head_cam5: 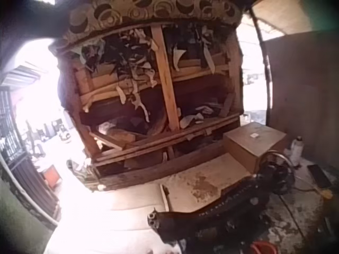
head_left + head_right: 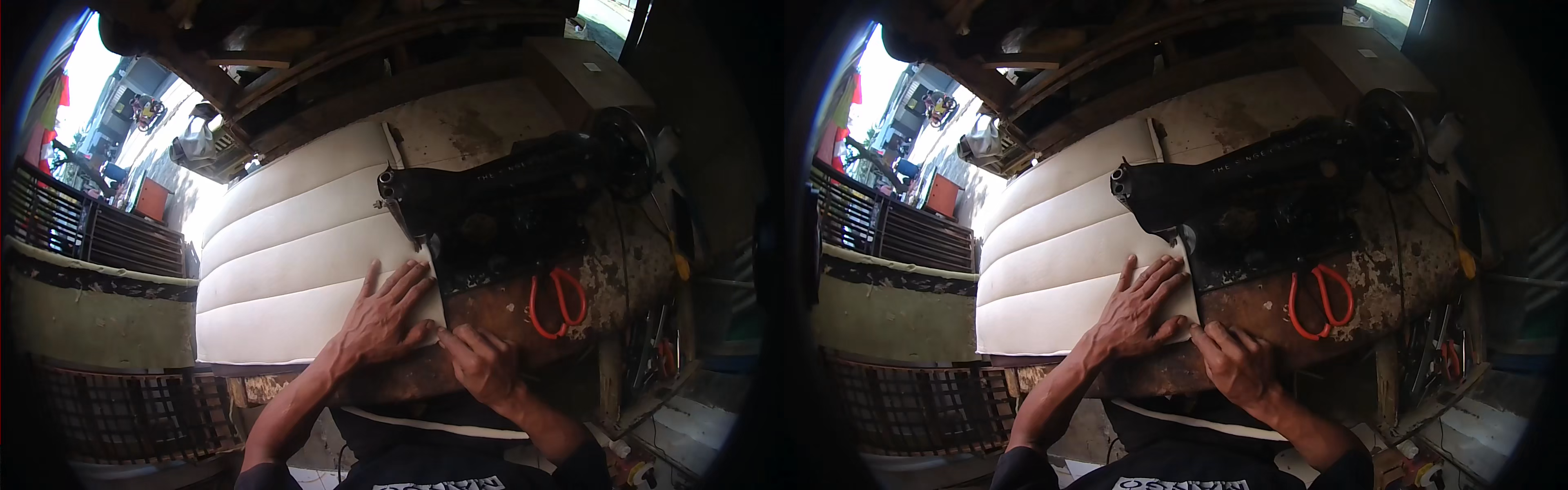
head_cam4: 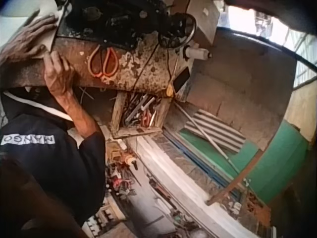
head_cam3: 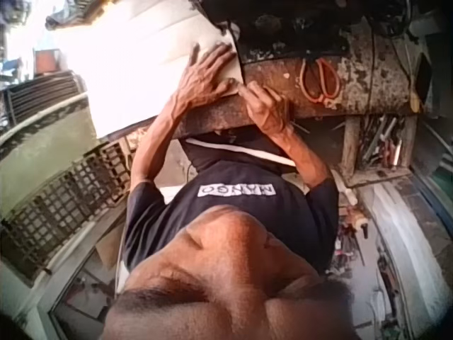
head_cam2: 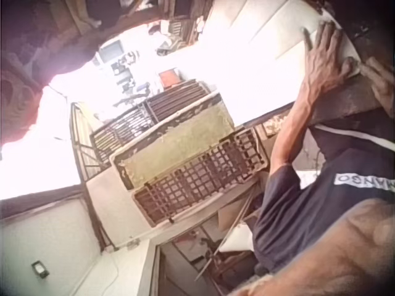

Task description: The person sews together sections of vinyl upholstery using a sewing machine, trims excess material with shears, and then fits a foam backing onto the sewn cover to check the shape.

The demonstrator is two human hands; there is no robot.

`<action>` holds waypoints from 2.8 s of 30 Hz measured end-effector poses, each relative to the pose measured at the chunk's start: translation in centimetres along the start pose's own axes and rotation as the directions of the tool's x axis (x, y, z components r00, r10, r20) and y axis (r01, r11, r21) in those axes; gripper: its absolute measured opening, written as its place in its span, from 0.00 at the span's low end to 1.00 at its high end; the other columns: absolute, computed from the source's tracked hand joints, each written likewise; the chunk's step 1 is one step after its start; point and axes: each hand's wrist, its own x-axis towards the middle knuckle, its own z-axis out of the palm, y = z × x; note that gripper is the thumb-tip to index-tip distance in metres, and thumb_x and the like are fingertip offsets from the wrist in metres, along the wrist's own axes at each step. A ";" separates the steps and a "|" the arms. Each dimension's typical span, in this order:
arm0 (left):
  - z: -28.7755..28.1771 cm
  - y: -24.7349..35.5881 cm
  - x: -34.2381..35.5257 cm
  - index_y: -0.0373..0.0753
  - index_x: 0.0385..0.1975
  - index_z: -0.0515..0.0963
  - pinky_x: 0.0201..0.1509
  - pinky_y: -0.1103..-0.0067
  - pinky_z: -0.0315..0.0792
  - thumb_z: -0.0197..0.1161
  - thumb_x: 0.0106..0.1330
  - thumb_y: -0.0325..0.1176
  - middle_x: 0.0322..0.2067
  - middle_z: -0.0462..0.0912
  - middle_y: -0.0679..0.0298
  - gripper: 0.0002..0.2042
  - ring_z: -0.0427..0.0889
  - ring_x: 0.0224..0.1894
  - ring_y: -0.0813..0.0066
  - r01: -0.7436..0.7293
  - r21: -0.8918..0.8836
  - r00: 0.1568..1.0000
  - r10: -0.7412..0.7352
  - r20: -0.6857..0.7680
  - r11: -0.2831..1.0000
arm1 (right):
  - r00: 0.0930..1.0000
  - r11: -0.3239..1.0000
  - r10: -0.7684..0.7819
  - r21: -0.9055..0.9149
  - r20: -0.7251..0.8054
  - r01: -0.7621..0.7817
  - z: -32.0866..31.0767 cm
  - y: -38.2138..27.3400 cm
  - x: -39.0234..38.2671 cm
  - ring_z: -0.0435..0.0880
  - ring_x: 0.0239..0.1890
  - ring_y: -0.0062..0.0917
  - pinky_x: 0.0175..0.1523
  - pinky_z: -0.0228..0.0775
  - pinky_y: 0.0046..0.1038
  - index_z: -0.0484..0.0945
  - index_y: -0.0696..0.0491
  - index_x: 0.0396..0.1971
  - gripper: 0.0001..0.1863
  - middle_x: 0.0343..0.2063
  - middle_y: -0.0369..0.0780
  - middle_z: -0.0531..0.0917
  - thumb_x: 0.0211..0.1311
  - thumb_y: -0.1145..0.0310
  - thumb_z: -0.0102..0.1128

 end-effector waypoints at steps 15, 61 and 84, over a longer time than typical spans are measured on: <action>-0.4 -1.7 1.6 0.41 0.73 0.67 0.84 0.46 0.37 0.63 0.71 0.49 0.70 0.66 0.52 0.33 0.57 0.80 0.53 0.006 -0.045 0.997 -0.010 -0.082 0.999 | 0.997 0.997 0.076 0.012 -0.017 -0.076 0.4 0.8 2.7 0.87 0.31 0.30 0.34 0.82 0.31 0.89 0.50 0.42 0.12 0.30 0.35 0.81 0.57 0.75 0.70; -0.3 -4.4 2.9 0.42 0.37 0.87 0.71 0.54 0.70 0.79 0.55 0.31 0.47 0.87 0.61 0.11 0.85 0.59 0.58 -0.243 -0.049 0.891 0.202 -0.407 0.969 | 0.968 0.961 0.233 0.174 -0.098 -0.214 1.9 2.3 6.9 0.85 0.26 0.33 0.30 0.77 0.33 0.88 0.51 0.39 0.09 0.27 0.37 0.81 0.59 0.73 0.73; -0.7 -4.9 2.4 0.45 0.41 0.86 0.77 0.44 0.58 0.65 0.59 0.33 0.52 0.84 0.63 0.11 0.76 0.67 0.60 -0.272 0.068 0.911 0.280 -0.303 0.960 | 0.987 0.978 0.157 -0.144 0.033 -0.151 4.3 -3.2 3.9 0.76 0.48 0.37 0.63 0.65 0.49 0.88 0.50 0.42 0.13 0.54 0.38 0.82 0.56 0.67 0.68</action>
